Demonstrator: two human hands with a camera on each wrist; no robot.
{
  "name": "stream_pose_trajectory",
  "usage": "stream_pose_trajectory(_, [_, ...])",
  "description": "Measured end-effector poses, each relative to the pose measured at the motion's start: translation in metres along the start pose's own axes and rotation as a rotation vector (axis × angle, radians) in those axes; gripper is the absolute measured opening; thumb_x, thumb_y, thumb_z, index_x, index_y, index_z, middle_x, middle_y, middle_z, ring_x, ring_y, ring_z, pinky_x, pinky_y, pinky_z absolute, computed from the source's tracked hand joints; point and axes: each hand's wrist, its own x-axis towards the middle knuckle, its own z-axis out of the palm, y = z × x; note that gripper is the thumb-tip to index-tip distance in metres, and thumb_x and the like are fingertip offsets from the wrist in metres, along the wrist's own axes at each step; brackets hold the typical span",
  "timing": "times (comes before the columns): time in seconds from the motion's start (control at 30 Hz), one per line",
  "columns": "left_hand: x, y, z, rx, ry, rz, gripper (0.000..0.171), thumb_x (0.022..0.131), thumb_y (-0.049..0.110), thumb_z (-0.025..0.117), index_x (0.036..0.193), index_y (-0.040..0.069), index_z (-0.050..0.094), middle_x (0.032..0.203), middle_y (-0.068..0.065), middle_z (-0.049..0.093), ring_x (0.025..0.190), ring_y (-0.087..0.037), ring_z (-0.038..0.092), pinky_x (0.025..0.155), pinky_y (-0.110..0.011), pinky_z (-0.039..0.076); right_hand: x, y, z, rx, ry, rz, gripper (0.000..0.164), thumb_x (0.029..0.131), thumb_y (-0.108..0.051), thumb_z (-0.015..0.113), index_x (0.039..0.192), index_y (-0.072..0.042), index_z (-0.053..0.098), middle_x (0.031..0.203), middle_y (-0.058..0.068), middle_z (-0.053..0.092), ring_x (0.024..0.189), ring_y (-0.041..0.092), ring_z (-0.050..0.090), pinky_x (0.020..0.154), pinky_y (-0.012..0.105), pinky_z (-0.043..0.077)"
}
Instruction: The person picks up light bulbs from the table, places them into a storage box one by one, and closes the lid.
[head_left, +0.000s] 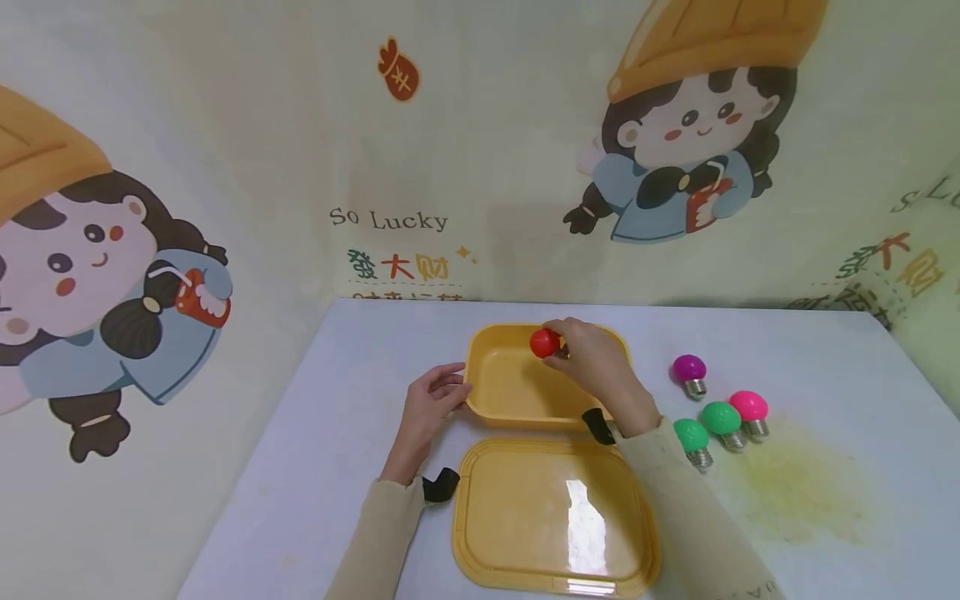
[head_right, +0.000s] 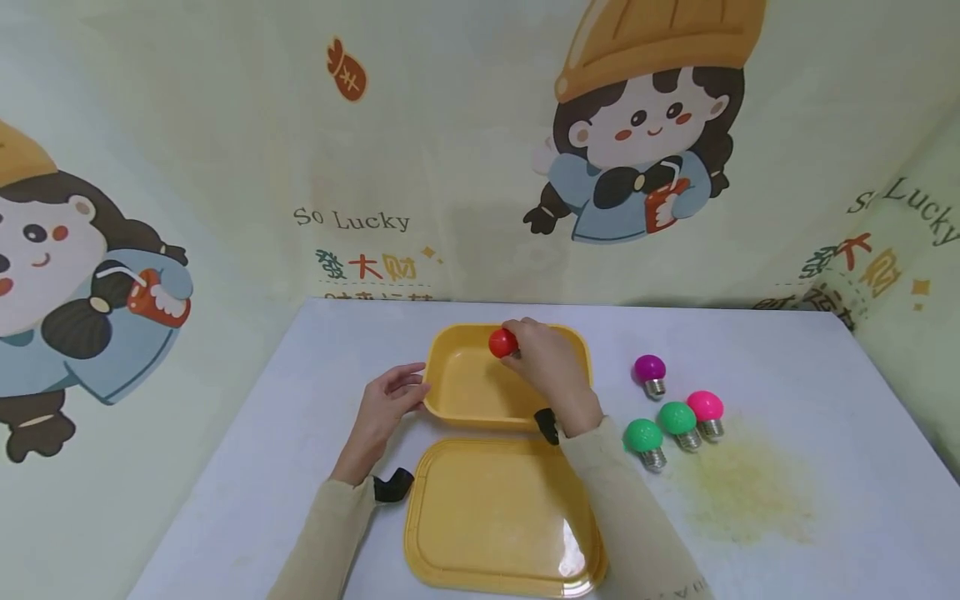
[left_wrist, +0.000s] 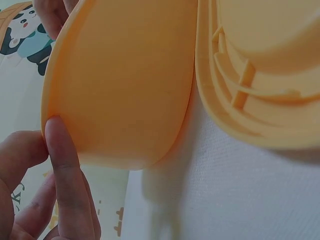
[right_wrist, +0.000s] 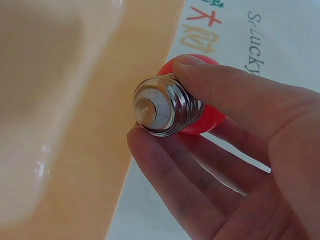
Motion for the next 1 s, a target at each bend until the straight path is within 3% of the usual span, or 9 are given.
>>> stream_pose_trajectory(0.5, [0.0, 0.0, 0.0, -0.019, 0.0, -0.006, 0.038, 0.088, 0.007, 0.075, 0.125, 0.005, 0.065, 0.111, -0.018, 0.065, 0.087, -0.015, 0.067, 0.07, -0.025, 0.059, 0.014, -0.004, 0.011, 0.032, -0.098, -0.009, 0.043, 0.085, -0.015, 0.08, 0.121, 0.001, 0.064, 0.105, 0.014, 0.069, 0.087, 0.026, 0.06, 0.085, 0.038, 0.057])
stream_pose_trajectory(0.83, [0.0, 0.001, 0.001, -0.019, -0.007, -0.005, 0.038, 0.088, 0.006, 0.074, 0.125, 0.005, 0.065, 0.111, -0.018, 0.065, 0.086, -0.014, 0.067, 0.071, -0.026, 0.06, 0.022, -0.01, 0.013, 0.011, -0.103, -0.082, 0.033, 0.085, -0.014, 0.079, 0.112, 0.001, 0.067, 0.1, 0.011, 0.069, 0.086, 0.025, 0.06, 0.083, 0.037, 0.056])
stream_pose_trajectory(1.0, [0.0, 0.001, 0.001, -0.021, -0.005, -0.011, 0.038, 0.088, 0.005, 0.074, 0.125, 0.003, 0.065, 0.112, -0.021, 0.064, 0.086, -0.015, 0.066, 0.069, -0.023, 0.059, 0.027, -0.014, 0.014, 0.024, -0.133, -0.061, 0.034, 0.085, -0.013, 0.079, 0.115, 0.0, 0.067, 0.103, 0.012, 0.069, 0.088, 0.026, 0.06, 0.085, 0.037, 0.056])
